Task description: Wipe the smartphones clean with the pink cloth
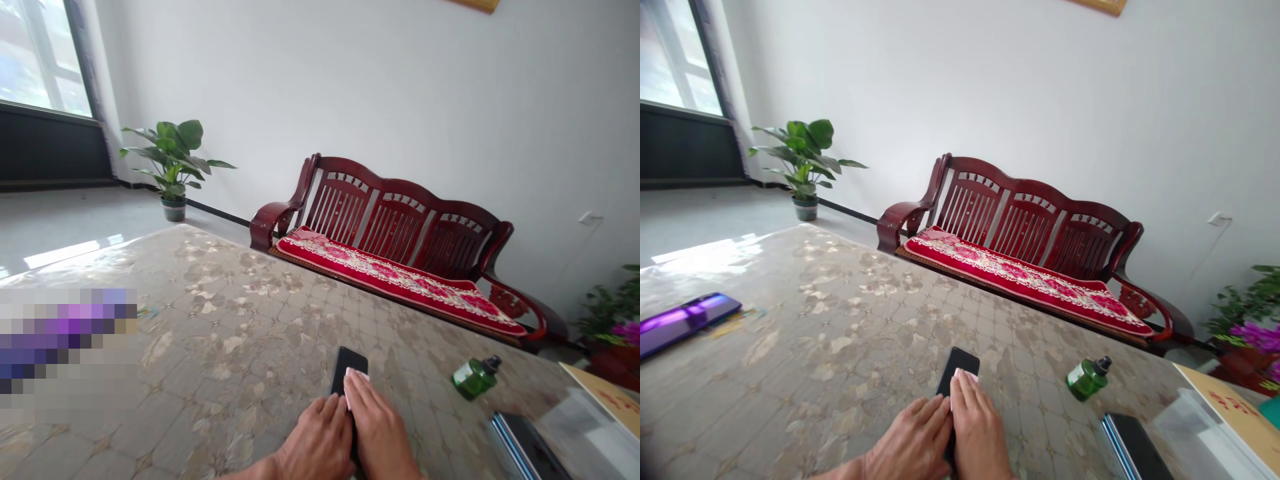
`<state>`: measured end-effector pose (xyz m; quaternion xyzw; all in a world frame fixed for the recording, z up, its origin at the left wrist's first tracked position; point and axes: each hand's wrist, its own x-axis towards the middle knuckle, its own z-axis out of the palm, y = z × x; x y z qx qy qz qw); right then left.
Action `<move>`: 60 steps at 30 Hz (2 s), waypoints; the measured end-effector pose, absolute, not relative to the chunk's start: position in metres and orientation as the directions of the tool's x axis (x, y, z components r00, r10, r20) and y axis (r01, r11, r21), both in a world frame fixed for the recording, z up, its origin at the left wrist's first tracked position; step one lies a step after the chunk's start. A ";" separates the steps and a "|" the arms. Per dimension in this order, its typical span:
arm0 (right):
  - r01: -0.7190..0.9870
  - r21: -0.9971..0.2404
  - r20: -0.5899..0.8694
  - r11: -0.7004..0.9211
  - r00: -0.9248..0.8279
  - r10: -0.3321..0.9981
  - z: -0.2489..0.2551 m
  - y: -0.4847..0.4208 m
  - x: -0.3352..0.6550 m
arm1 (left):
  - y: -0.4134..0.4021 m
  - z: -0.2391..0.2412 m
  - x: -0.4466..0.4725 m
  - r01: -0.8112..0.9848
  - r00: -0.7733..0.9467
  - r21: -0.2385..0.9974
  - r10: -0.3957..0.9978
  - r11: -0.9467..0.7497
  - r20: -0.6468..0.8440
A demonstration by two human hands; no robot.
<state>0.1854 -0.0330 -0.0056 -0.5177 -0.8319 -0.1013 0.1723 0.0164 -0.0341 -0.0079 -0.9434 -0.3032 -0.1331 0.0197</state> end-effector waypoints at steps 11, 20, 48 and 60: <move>0.936 -0.186 0.306 0.298 -0.233 0.923 0.013 0.017 0.177 | -0.035 -0.006 0.016 0.578 0.796 -0.038 0.552 -0.815 0.248; 0.868 -0.158 0.366 0.471 -0.392 0.844 -0.007 -0.025 0.185 | -0.034 -0.013 0.021 0.556 0.800 -0.014 0.530 -0.831 0.282; 0.829 -0.291 0.300 0.478 -0.395 0.868 0.017 -0.016 0.166 | -0.032 -0.011 0.019 0.563 0.790 0.005 0.540 -0.826 0.291; 0.891 -0.282 0.270 0.356 -0.282 0.921 0.020 0.007 0.175 | -0.033 -0.012 0.014 0.563 0.795 0.026 0.550 -0.826 0.255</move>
